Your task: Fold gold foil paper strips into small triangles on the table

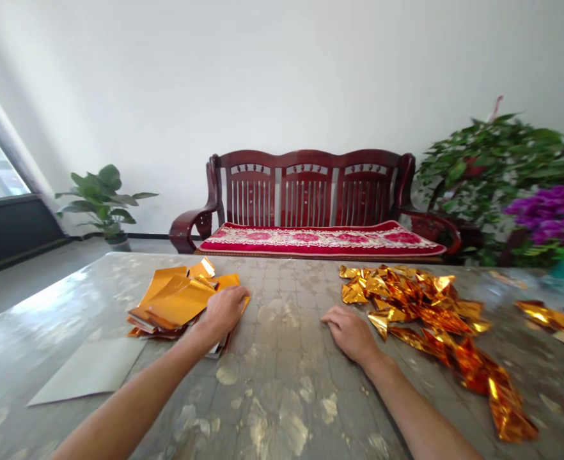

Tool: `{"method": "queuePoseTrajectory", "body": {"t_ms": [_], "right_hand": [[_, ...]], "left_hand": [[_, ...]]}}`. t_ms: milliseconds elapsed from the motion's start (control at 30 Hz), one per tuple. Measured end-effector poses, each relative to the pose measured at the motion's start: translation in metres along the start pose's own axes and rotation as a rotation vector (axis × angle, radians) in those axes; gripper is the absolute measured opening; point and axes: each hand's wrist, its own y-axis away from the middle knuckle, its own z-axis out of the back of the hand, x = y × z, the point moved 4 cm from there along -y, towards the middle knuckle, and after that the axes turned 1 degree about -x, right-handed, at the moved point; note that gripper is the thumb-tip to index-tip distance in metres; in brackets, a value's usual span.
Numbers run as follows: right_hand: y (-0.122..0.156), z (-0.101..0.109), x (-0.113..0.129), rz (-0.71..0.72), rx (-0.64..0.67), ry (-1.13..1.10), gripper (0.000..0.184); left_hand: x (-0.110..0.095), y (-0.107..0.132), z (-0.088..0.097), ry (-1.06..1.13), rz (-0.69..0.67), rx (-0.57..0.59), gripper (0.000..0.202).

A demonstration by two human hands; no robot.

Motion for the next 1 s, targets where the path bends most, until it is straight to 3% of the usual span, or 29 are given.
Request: {"method": "queuePoseTrajectory", "body": {"t_ms": [133, 300, 433, 833, 1000], "right_hand": [[-0.001, 0.0, 0.0, -0.002, 0.001, 0.006, 0.031], [-0.002, 0.0, -0.001, 0.001, -0.013, 0.001, 0.031], [-0.001, 0.001, 0.0, -0.006, -0.012, 0.001, 0.032], [-0.001, 0.001, 0.003, -0.029, -0.001, 0.006, 0.032], [-0.001, 0.002, 0.003, -0.032, -0.002, 0.019, 0.033]], "left_hand": [[0.046, 0.01, 0.023, -0.172, 0.059, -0.088, 0.029], [0.103, 0.018, 0.026, -0.356, 0.338, 0.045, 0.04], [0.13, 0.018, 0.018, -0.273, 0.395, 0.147, 0.043], [0.138, 0.02, 0.01, -0.236, 0.398, 0.113, 0.027], [0.124, 0.025, 0.02, -0.272, 0.358, 0.075, 0.03]]}}
